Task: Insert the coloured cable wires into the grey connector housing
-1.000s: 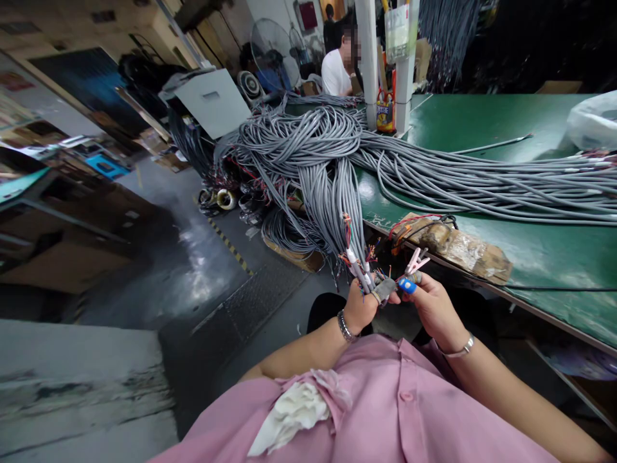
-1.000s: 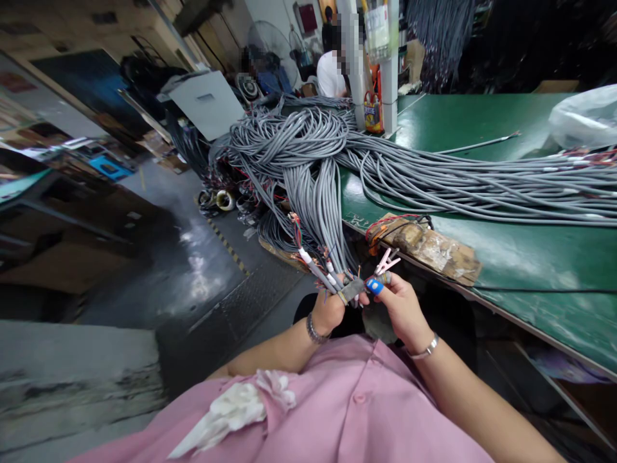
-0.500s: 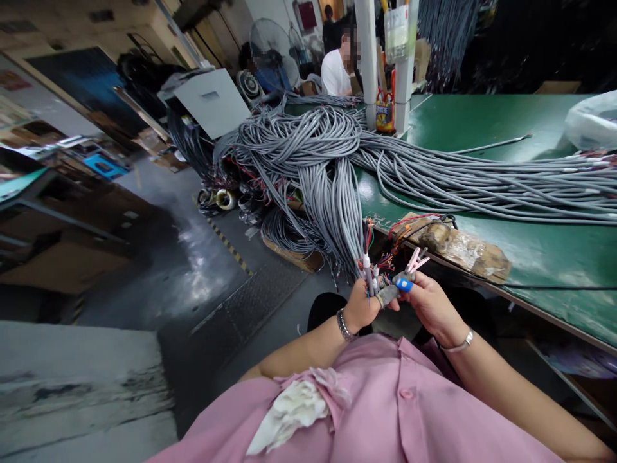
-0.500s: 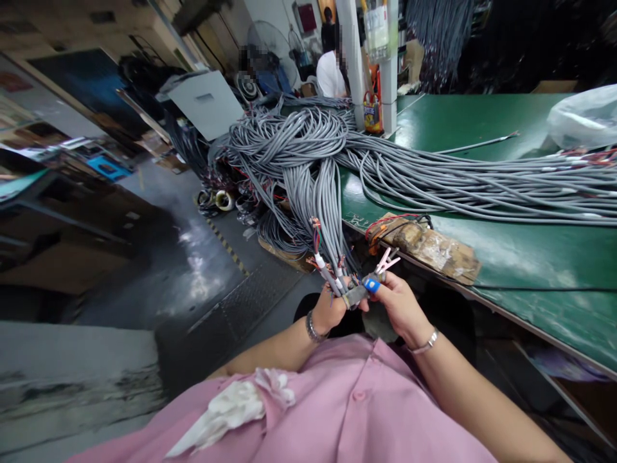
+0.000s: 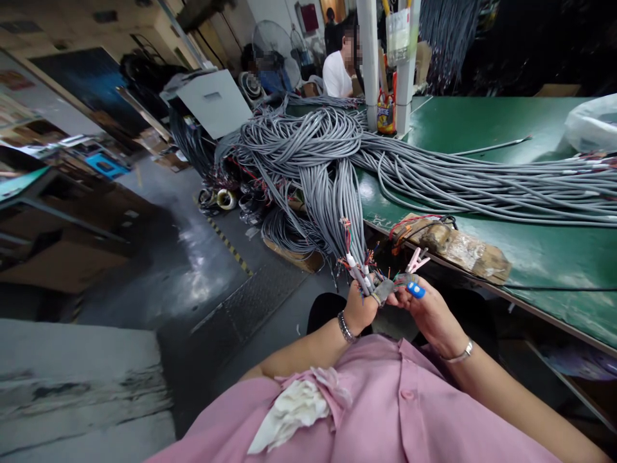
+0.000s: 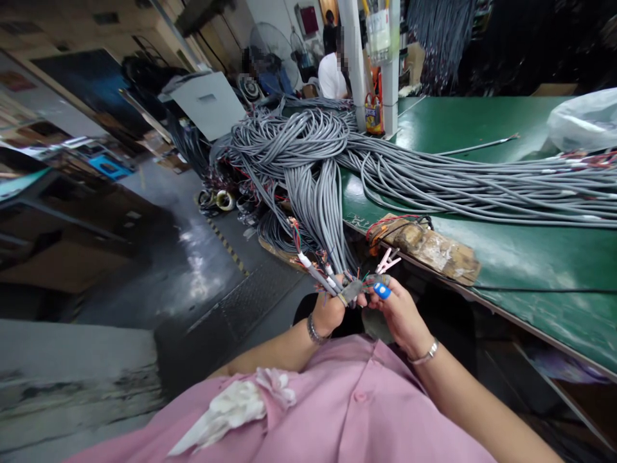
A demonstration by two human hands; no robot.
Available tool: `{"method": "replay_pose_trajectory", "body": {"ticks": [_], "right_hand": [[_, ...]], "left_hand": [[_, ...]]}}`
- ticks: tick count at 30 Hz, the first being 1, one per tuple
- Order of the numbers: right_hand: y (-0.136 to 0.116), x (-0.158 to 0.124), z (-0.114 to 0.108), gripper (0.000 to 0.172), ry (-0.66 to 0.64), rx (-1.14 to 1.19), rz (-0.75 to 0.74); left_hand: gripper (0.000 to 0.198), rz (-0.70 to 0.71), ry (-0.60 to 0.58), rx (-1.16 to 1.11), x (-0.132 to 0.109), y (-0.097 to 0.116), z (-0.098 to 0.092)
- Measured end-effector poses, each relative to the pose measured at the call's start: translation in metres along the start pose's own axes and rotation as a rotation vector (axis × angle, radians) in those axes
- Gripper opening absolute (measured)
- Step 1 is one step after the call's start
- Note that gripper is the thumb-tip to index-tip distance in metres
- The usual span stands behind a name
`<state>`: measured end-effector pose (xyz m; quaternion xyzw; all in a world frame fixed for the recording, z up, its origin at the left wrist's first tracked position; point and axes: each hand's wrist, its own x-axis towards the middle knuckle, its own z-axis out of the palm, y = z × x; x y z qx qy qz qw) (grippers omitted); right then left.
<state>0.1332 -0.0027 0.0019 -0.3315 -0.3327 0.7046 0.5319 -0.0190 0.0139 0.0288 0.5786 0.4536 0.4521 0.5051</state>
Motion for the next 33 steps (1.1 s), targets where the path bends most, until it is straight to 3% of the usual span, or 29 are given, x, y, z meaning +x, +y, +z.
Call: {"method": "replay_pose_trajectory", "body": {"ticks": [8, 14, 21, 25, 30, 33], "right_hand": [[-0.002, 0.004, 0.003, 0.017, 0.114, -0.107, -0.047], [0.004, 0.0, 0.002, 0.022, 0.166, -0.122, -0.027], [-0.001, 0.011, -0.016, 0.038, 0.15, 0.115, 0.018], [-0.009, 0.027, -0.023, 0.049, 0.123, 0.072, 0.059], [-0.009, 0.039, -0.023, 0.047, 0.164, -0.049, -0.117], [-0.007, 0.04, -0.02, 0.048, 0.197, -0.025, -0.13]], "left_hand": [[0.038, 0.015, -0.023, 0.033, -0.002, 0.001, 0.0], [0.037, -0.003, 0.053, 0.023, -0.003, -0.001, 0.002], [0.037, -0.002, 0.031, 0.013, 0.0, -0.002, -0.001], [0.039, -0.02, -0.023, -0.049, 0.002, -0.001, 0.003], [0.044, -0.039, -0.062, -0.084, 0.007, -0.003, 0.009], [0.045, -0.027, -0.057, -0.083, 0.008, -0.003, 0.011]]}}
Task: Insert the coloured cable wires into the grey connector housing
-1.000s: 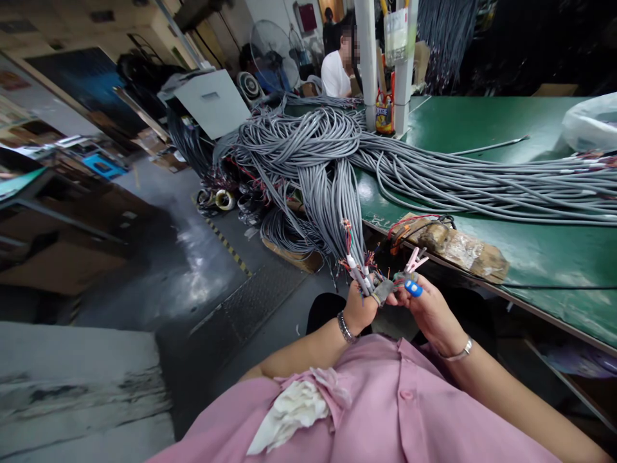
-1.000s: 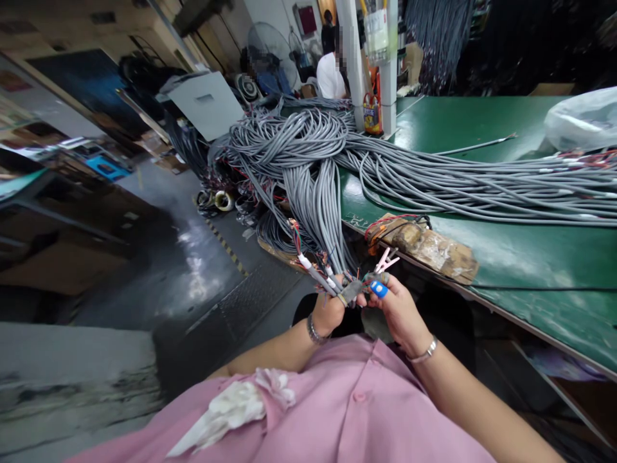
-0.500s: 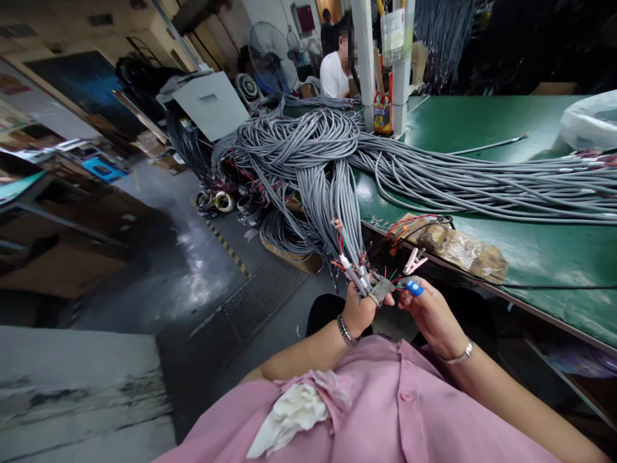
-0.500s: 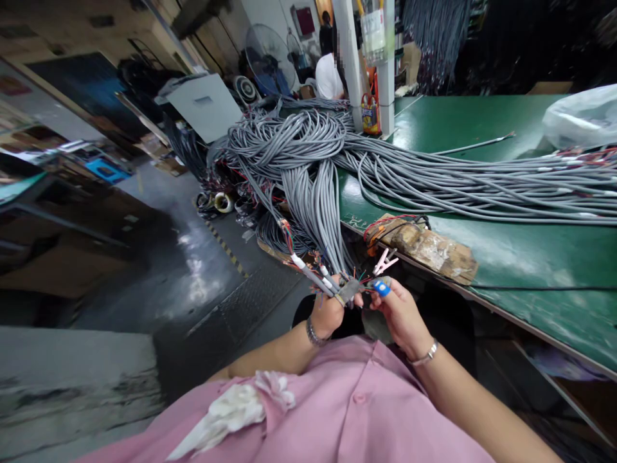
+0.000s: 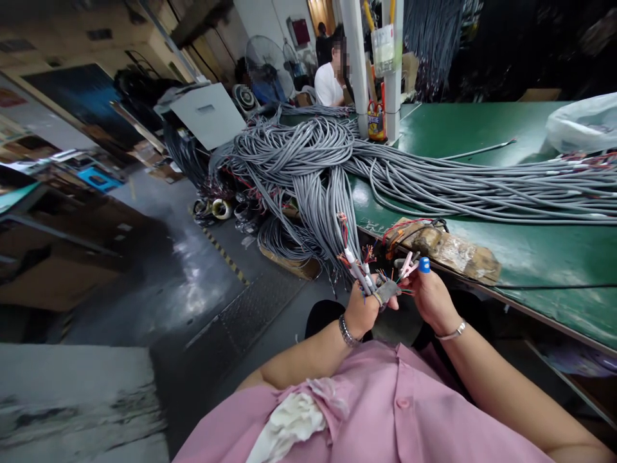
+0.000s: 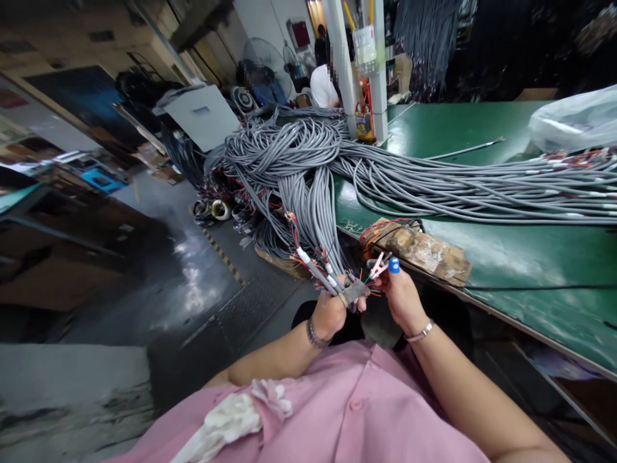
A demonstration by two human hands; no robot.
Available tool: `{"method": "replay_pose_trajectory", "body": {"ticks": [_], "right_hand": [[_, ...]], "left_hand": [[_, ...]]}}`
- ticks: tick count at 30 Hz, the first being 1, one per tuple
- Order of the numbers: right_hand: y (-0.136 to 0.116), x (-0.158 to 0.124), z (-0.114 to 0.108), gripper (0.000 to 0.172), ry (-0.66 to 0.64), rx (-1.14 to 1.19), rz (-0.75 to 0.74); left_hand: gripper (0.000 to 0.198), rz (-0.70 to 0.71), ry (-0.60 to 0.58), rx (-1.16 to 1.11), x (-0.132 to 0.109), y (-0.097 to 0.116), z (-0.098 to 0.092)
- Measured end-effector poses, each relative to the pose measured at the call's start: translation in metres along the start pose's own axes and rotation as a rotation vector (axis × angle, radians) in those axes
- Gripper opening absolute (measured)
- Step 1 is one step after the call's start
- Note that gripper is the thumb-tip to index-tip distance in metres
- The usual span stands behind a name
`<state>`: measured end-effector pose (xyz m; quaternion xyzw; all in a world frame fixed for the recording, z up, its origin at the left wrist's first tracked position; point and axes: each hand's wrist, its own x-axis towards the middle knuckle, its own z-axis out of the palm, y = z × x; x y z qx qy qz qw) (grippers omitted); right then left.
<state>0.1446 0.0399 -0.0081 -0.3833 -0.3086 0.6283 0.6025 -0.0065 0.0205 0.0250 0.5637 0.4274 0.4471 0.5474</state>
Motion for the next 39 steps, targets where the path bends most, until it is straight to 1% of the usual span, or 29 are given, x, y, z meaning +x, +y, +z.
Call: {"method": "replay_pose_trajectory", "body": {"ticks": [5, 8, 11, 15, 16, 17, 19, 22, 24, 26, 29, 31, 34, 39], "right_hand": [[-0.003, 0.003, 0.008, 0.05, -0.057, 0.186, 0.145], [-0.004, 0.009, 0.01, 0.045, -0.012, 0.254, 0.146], [-0.001, 0.012, 0.009, 0.045, 0.02, 0.225, 0.097], [0.007, 0.006, 0.002, 0.046, 0.113, 0.038, -0.11], [0.009, 0.004, 0.001, 0.044, 0.128, 0.006, -0.144], [0.009, 0.003, -0.001, 0.042, 0.126, -0.005, -0.148], [0.008, 0.001, -0.001, 0.042, 0.079, 0.041, -0.073], [0.003, 0.003, 0.003, 0.045, -0.009, 0.188, 0.098], [-0.002, 0.006, 0.006, 0.044, -0.035, 0.264, 0.163], [-0.004, 0.008, 0.008, 0.041, -0.027, 0.311, 0.184], [-0.004, 0.01, 0.01, 0.04, 0.019, 0.349, 0.164], [-0.003, 0.009, 0.01, 0.041, 0.026, 0.364, 0.155], [0.0, 0.007, 0.008, 0.043, -0.011, 0.39, 0.173], [-0.001, 0.004, 0.002, 0.052, -0.084, 0.398, 0.219]], "left_hand": [[0.047, -0.003, 0.018, 0.036, 0.0, 0.003, 0.003], [0.046, -0.008, 0.018, 0.043, 0.0, 0.005, 0.004], [0.044, 0.009, 0.022, 0.043, -0.001, 0.005, 0.003], [0.037, 0.007, 0.056, 0.0, -0.003, 0.002, 0.0], [0.037, 0.008, 0.057, -0.002, -0.003, 0.002, -0.001], [0.038, 0.008, 0.054, 0.0, -0.003, 0.002, -0.001], [0.042, 0.008, 0.04, 0.005, -0.002, 0.002, -0.001], [0.044, 0.007, 0.022, 0.007, -0.001, 0.002, 0.0], [0.044, 0.012, 0.022, 0.008, 0.001, 0.002, 0.001], [0.043, 0.013, 0.023, 0.008, 0.002, 0.0, 0.002], [0.041, -0.01, 0.016, -0.012, 0.003, -0.002, 0.002], [0.039, -0.022, 0.014, -0.017, 0.003, -0.002, 0.002], [0.04, -0.01, 0.01, 0.017, 0.002, 0.0, 0.002], [0.044, 0.023, -0.011, 0.063, -0.002, 0.005, -0.001]]}}
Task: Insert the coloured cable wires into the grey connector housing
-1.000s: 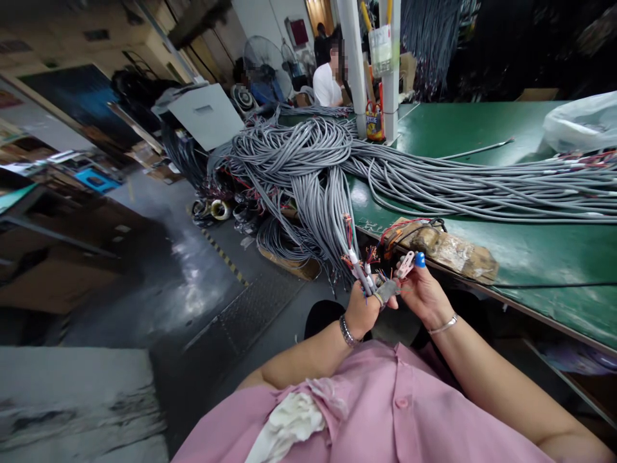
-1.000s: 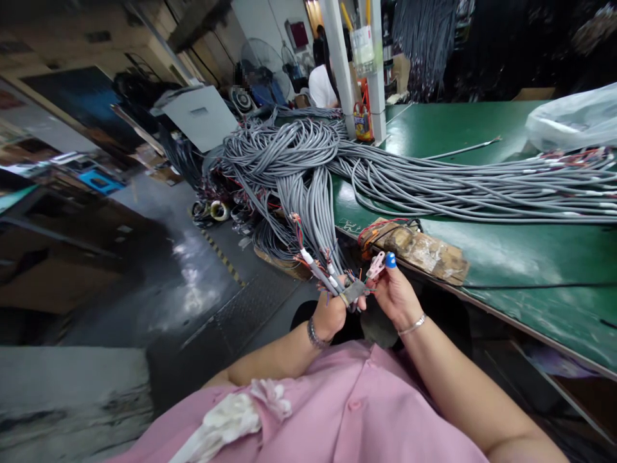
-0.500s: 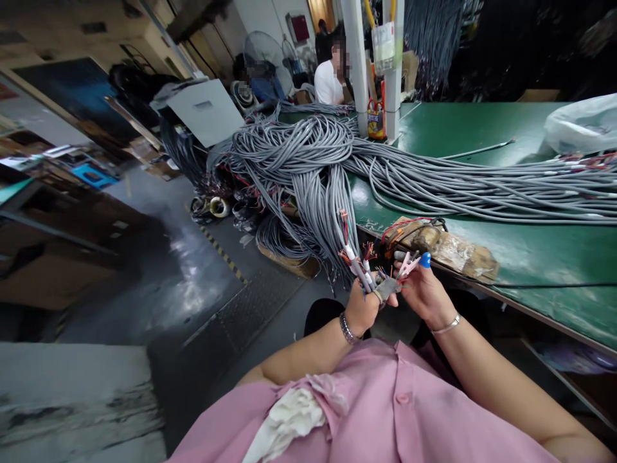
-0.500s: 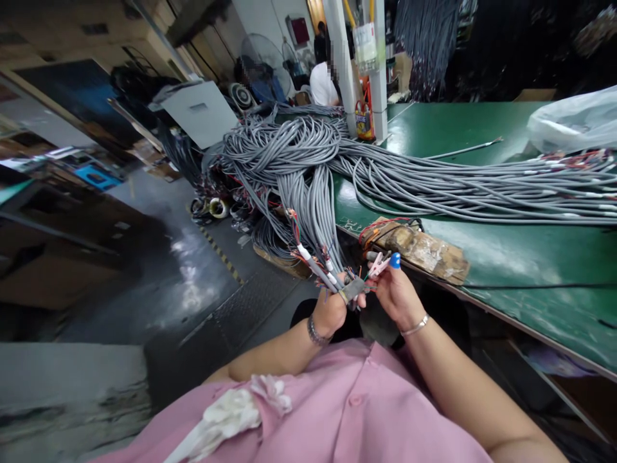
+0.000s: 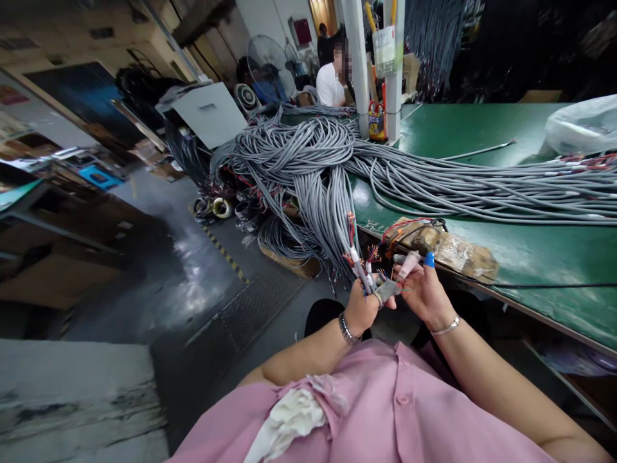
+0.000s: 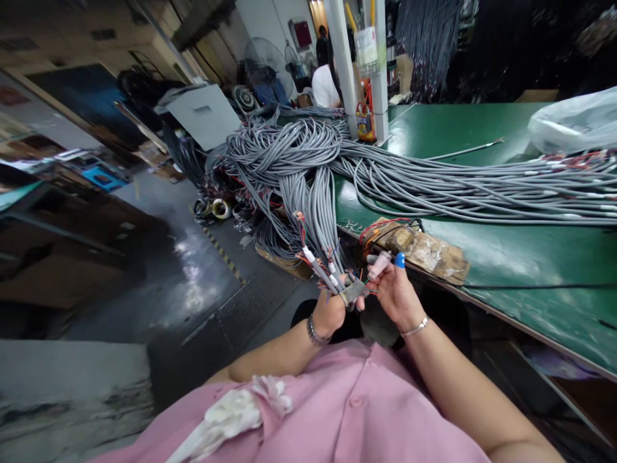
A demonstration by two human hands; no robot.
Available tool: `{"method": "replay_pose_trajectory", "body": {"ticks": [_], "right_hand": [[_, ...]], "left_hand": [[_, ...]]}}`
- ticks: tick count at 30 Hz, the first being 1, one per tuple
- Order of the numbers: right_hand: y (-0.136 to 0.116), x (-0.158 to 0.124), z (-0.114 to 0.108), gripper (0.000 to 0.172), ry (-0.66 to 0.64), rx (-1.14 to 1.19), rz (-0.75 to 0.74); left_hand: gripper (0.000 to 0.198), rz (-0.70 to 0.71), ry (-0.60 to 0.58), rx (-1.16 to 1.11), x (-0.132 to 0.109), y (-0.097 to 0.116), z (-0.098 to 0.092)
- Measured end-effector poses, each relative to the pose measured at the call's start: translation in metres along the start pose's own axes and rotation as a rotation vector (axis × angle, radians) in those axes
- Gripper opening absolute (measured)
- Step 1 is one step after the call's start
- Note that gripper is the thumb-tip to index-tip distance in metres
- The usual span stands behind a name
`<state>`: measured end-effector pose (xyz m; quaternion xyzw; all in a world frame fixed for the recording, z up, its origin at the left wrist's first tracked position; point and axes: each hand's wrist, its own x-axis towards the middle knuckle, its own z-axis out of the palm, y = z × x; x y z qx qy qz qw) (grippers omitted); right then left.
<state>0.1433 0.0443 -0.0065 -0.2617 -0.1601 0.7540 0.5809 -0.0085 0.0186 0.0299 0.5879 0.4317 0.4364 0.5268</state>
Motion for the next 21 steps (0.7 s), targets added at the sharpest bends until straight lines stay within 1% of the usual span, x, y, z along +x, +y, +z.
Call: {"method": "replay_pose_trajectory", "body": {"ticks": [3, 6, 8, 11, 15, 18, 21], "right_hand": [[-0.004, -0.003, 0.001, 0.049, -0.041, -0.025, 0.022], [-0.004, -0.005, 0.0, 0.037, -0.055, -0.075, -0.033], [-0.003, -0.005, -0.001, 0.031, -0.026, -0.13, -0.109], [0.0, -0.004, -0.002, 0.032, 0.033, -0.162, -0.157], [-0.002, -0.002, 0.002, 0.039, 0.048, -0.159, -0.088], [-0.007, -0.002, 0.007, 0.036, 0.057, -0.202, -0.055], [-0.011, -0.004, 0.007, 0.033, -0.004, -0.184, -0.026]], "left_hand": [[0.044, 0.006, -0.032, 0.019, -0.003, 0.001, -0.006], [0.044, -0.018, -0.108, -0.007, -0.002, 0.0, -0.014], [0.043, -0.065, -0.167, -0.029, 0.002, -0.003, -0.019], [0.04, -0.153, -0.216, -0.104, 0.012, -0.009, -0.022], [0.034, -0.215, -0.241, -0.268, 0.024, -0.013, -0.019], [0.033, -0.252, -0.266, -0.321, 0.029, -0.012, -0.016], [0.033, -0.268, -0.272, -0.343, 0.031, -0.01, -0.014]]}}
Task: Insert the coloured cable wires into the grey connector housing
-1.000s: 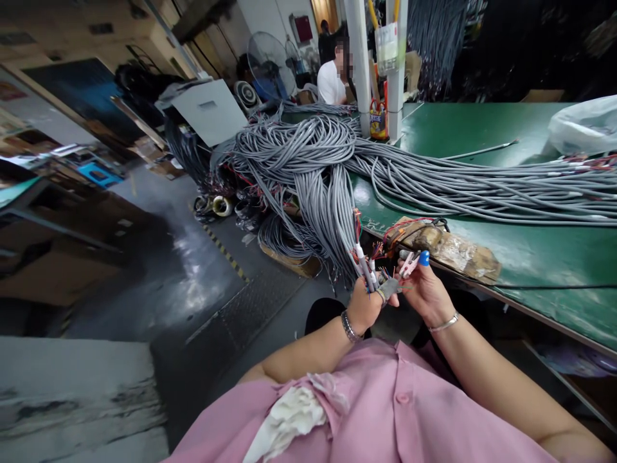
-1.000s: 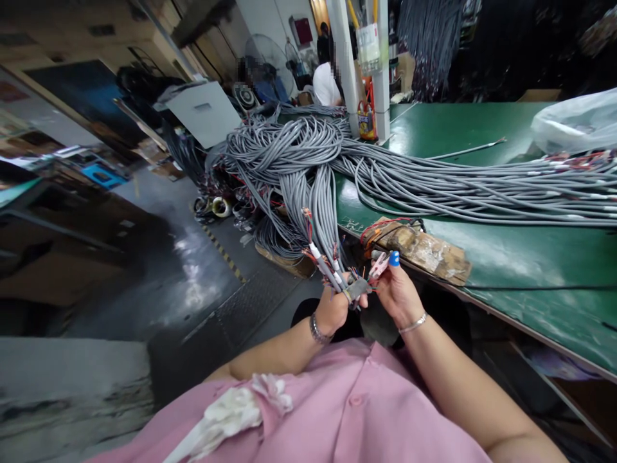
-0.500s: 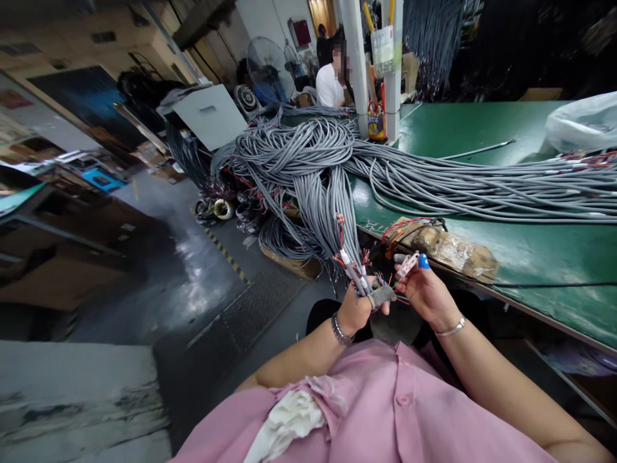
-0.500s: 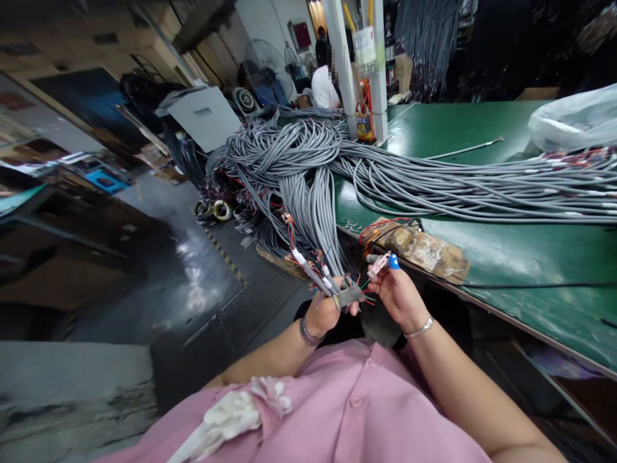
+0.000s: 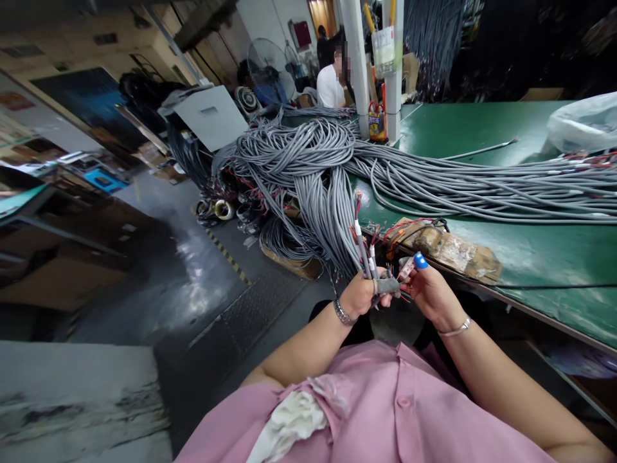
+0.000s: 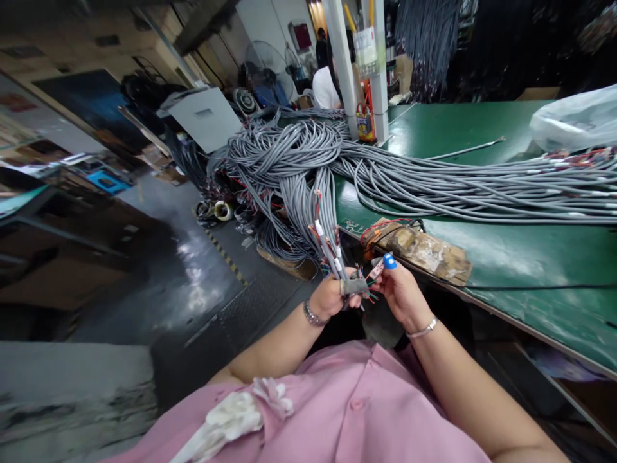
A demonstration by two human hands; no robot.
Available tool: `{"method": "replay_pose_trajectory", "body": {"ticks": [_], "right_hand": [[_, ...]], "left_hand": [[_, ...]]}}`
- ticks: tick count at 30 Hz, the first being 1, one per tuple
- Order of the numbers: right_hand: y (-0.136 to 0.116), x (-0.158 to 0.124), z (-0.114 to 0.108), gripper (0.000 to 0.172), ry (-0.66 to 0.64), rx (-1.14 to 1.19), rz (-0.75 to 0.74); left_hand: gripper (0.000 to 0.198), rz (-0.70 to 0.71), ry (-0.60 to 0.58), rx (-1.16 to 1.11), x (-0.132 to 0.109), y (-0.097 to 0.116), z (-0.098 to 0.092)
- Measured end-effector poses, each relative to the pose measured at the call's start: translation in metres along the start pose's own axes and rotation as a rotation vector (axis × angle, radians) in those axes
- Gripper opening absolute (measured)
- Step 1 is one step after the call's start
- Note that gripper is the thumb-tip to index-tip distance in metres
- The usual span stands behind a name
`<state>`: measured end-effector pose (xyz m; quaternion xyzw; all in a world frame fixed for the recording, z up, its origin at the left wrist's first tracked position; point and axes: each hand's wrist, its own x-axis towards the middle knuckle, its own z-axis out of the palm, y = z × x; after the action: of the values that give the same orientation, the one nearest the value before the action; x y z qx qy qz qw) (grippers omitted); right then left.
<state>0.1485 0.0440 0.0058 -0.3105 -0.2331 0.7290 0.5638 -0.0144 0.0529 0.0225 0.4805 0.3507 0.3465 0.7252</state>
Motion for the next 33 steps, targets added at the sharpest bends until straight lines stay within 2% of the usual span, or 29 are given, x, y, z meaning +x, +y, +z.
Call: {"method": "replay_pose_trajectory", "body": {"ticks": [3, 13, 16, 19, 21, 23, 28, 30, 33], "right_hand": [[-0.001, -0.002, -0.004, 0.029, -0.033, 0.069, 0.022], [0.002, -0.001, 0.0, 0.022, 0.018, 0.14, -0.034], [0.002, -0.004, -0.001, 0.028, -0.022, 0.124, 0.008], [0.001, -0.006, -0.004, 0.041, -0.056, 0.114, 0.046], [-0.001, -0.007, -0.005, 0.049, -0.061, 0.096, 0.066], [-0.004, -0.006, -0.005, 0.048, -0.046, 0.061, 0.074], [-0.003, -0.005, -0.005, 0.026, -0.01, 0.003, 0.043], [0.001, -0.004, -0.006, 0.027, 0.0, 0.01, 0.005], [0.009, -0.004, -0.009, 0.033, 0.082, -0.036, -0.132]], "left_hand": [[0.033, -0.009, 0.014, -0.02, 0.001, 0.001, 0.002], [0.032, -0.043, 0.02, 0.033, 0.003, -0.003, 0.005], [0.034, -0.016, 0.028, 0.052, 0.0, -0.005, 0.004], [0.037, 0.025, 0.048, 0.09, -0.006, -0.006, 0.003], [0.038, 0.069, 0.075, 0.126, -0.013, -0.008, 0.005], [0.04, 0.134, 0.119, 0.175, -0.021, -0.01, 0.008], [0.045, 0.26, 0.287, 0.263, -0.035, -0.012, 0.02], [0.043, 0.28, 0.323, 0.27, -0.037, -0.01, 0.024], [0.041, 0.293, 0.335, 0.307, -0.037, -0.006, 0.028]]}}
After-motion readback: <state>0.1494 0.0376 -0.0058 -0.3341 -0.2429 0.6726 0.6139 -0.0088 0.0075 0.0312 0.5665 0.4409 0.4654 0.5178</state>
